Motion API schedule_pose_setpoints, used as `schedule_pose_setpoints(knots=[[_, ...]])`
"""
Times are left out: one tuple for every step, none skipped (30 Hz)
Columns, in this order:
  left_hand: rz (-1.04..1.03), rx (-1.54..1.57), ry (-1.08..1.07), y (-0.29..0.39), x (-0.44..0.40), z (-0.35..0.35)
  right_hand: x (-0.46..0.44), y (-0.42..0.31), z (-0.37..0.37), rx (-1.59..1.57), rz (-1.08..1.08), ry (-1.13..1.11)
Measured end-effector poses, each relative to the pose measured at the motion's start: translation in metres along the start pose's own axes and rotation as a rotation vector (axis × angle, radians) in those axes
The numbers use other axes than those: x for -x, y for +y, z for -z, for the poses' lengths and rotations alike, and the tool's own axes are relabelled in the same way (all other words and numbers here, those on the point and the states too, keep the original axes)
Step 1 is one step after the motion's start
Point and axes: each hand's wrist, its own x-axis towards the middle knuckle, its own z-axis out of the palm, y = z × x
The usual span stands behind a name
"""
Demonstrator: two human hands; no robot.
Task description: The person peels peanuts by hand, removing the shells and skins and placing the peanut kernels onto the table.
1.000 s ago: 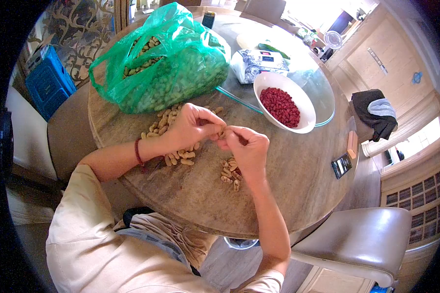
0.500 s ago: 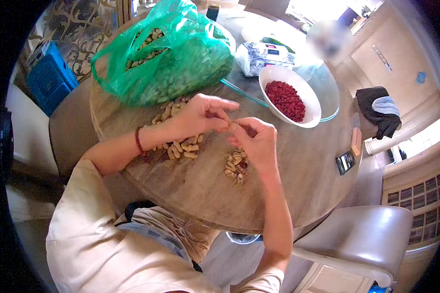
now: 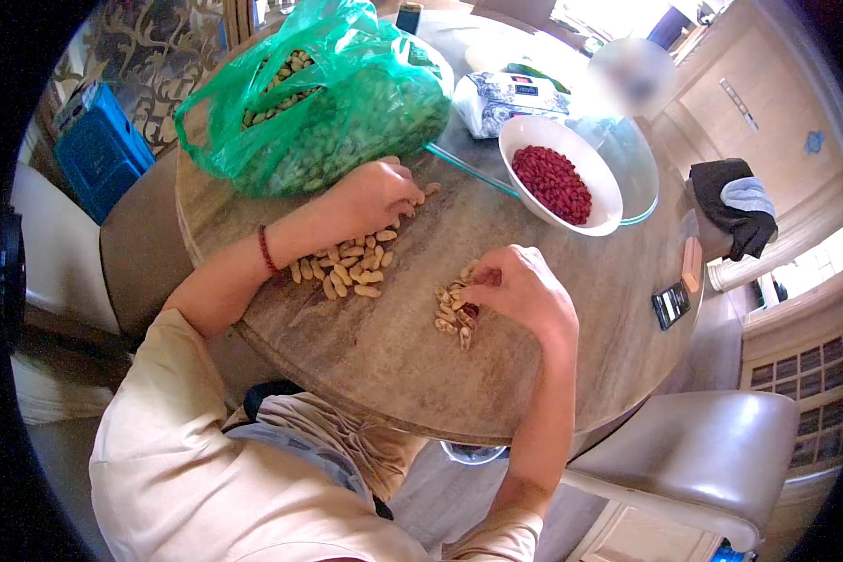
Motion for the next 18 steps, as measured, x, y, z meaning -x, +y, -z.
schedule_pose_setpoints(knots=[[-0.001,-0.001,0.000,-0.002,0.001,-0.005,0.000,-0.001,0.000,0.009,-0.001,0.022],[-0.052,-0.058,-0.015,-0.004,0.003,-0.009,0.000,-0.002,0.000,0.018,-0.002,0.045],[-0.103,-0.116,-0.029,-0.002,0.003,-0.008,-0.001,-0.002,0.000,0.018,-0.001,0.047],[-0.105,-0.118,-0.028,-0.001,0.003,-0.006,-0.002,-0.002,-0.001,-0.026,0.004,0.131],[-0.067,-0.100,-0.025,0.000,0.003,-0.005,-0.003,-0.002,-0.002,-0.071,0.009,0.216],[-0.030,-0.082,-0.022,0.001,0.003,-0.003,-0.004,-0.002,-0.003,-0.071,0.010,0.219],[-0.032,-0.084,-0.022,0.000,0.002,-0.003,-0.005,-0.002,-0.003,-0.091,0.026,0.256],[-0.057,-0.107,-0.058,-0.002,0.002,-0.005,-0.005,-0.002,-0.003,-0.111,0.043,0.291],[-0.083,-0.129,-0.092,-0.002,0.002,-0.006,-0.006,-0.002,-0.004,-0.108,0.043,0.293],[-0.085,-0.129,-0.090,-0.003,0.003,-0.006,-0.006,-0.001,-0.004,-0.126,0.051,0.309],[-0.101,-0.108,-0.079,-0.003,0.004,-0.008,-0.007,-0.001,-0.005,-0.145,0.058,0.326],[-0.117,-0.087,-0.068,0.000,0.005,-0.007,-0.006,-0.003,-0.004,-0.143,0.057,0.328],[-0.119,-0.086,-0.066,0.004,0.004,-0.006,-0.006,-0.005,-0.004,-0.151,0.053,0.348],[-0.104,0.018,-0.002,0.007,0.003,-0.005,-0.006,-0.007,-0.004,-0.159,0.049,0.367],[-0.089,0.121,0.063,0.013,0.002,-0.001,-0.007,-0.006,-0.005,-0.156,0.049,0.369],[-0.092,0.121,0.066,0.019,0.001,0.003,-0.009,-0.003,-0.008,-0.206,0.050,0.418],[-0.076,0.338,0.120,0.026,0.000,0.006,-0.010,-0.002,-0.010,-0.257,0.053,0.467],[-0.061,0.555,0.173,0.031,0.000,0.009,-0.011,-0.004,-0.011,-0.253,0.054,0.470]])
